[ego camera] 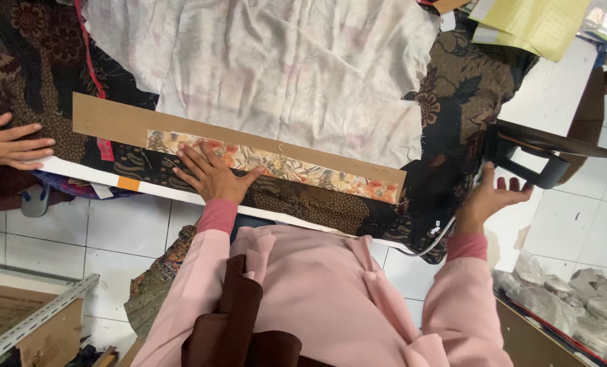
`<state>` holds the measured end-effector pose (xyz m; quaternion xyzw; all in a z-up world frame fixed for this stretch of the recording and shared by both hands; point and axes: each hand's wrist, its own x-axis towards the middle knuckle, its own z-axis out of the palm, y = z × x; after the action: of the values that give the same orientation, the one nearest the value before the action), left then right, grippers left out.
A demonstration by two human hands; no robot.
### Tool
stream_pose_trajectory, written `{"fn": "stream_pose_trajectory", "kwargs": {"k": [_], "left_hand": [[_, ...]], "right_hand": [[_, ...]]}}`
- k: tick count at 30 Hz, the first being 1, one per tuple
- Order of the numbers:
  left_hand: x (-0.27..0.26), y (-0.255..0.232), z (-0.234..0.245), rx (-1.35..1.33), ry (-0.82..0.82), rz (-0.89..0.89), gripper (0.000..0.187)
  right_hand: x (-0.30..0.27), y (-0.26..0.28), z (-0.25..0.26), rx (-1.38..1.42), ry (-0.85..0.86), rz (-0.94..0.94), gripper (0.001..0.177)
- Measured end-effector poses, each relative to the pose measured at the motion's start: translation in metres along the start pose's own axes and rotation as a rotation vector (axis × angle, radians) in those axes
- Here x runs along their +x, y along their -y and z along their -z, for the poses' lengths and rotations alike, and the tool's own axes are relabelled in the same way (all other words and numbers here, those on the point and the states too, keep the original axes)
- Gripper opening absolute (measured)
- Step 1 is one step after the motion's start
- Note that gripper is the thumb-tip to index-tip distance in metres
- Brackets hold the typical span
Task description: The person irons a floral-patterned fabric strip using a cardboard template and a steam iron. They repeatedly align the fabric, press it with the iron, and fold the edges to create a neat hem.
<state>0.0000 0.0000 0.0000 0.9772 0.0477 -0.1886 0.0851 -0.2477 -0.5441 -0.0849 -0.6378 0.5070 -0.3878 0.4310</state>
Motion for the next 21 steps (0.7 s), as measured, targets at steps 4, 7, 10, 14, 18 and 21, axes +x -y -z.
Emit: {"fn": "stream_pose_trajectory", "kwargs": {"k": [4, 7, 10, 14, 18, 21], "left_hand": [[0.001, 0.001, -0.002, 0.005, -0.011, -0.009, 0.16], [-0.001, 0.001, -0.003, -0.005, -0.014, 0.001, 0.16], [0.001, 0.0, -0.001, -0.003, -0.023, -0.005, 0.16], [0.0, 0.0, -0.001, 0.002, -0.023, -0.017, 0.16], [0.0, 0.0, 0.0, -0.017, -0.027, -0.01, 0.159], [-0.002, 0.001, 0.001, -0.017, -0.05, -0.039, 0.158]], "right_hand": [[0.044, 0.011, -0.001, 0.3, 0.025, -0.102, 0.055], [0.056, 0.043, 0.001, 0.23, 0.0, -0.237, 0.032], [0.046, 0.102, 0.004, 0.054, 0.161, 0.013, 0.029], [-0.014, 0.18, 0.016, -0.537, 0.539, 0.221, 0.028], [-0.103, 0.207, 0.001, -1.032, 0.858, 0.642, 0.051], [-0.152, 0.204, -0.012, -1.047, 1.079, 0.817, 0.044]]}}
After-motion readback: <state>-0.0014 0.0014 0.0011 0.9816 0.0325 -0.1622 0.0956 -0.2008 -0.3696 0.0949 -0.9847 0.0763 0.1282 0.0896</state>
